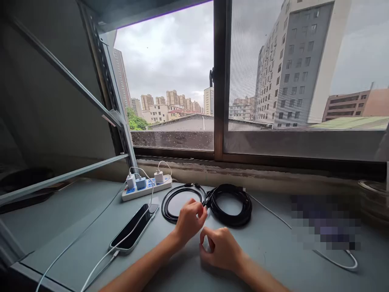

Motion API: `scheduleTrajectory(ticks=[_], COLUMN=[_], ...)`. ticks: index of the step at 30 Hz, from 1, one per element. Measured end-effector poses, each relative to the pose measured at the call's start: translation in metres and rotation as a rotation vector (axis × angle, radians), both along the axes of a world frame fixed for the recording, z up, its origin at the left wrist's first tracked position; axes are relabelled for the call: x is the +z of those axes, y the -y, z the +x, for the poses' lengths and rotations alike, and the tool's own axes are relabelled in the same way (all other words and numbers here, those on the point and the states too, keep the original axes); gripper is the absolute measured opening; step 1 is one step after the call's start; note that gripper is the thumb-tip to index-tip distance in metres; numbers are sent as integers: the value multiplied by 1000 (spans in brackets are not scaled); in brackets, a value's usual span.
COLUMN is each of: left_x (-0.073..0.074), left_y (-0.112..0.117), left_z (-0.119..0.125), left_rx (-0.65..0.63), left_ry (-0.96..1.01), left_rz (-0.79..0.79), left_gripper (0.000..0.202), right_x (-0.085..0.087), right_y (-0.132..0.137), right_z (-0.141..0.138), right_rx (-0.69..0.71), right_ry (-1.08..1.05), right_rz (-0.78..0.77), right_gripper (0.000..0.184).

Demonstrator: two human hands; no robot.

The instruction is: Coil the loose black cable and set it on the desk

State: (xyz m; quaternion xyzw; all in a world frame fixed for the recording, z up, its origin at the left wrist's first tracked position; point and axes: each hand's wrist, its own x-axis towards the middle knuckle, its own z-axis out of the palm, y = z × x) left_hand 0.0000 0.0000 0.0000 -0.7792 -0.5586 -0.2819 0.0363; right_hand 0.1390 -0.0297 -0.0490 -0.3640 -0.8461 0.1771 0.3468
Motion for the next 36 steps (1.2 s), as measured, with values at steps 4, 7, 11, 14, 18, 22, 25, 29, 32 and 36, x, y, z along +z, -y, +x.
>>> scheduleTrajectory(ticks=[4,7,11,14,18,22,25,29,32,36], left_x=[6,12,7,-1,-3,3,8,16,23,32], left_y=[-3,-14,-21,-18,-14,-17,-20,-22,-22,-20], left_z=[-4,-18,-27,-21,-14,-21,-28,-33,-34,-39], left_rx=[-50,143,241,183,158,179,208,222,245,310], left_ry=[-11,-42,-105,-140,-177,-184,-160,-82,20,211], left_rz=[144,62,-156,-222,-257,-284,-302,-271,-185,-15], left_gripper=[20,26,47,42,34,43,58,61,49,40], right_x=[2,4,5,6,6,5,5,7,8,9], right_y=[1,3,3,3,3,1,0,0,1,1], right_z=[2,5,8,8,7,6,6,8,9,10], right_rx=[14,25,11,6,-1,-10,-12,-1,-3,-11], right_ry=[8,2,16,31,33,37,42,54,62,72], right_rz=[9,13,18,11,10,20,23,24,28,34], right_gripper=[9,6,5,6,6,8,8,8,9,8])
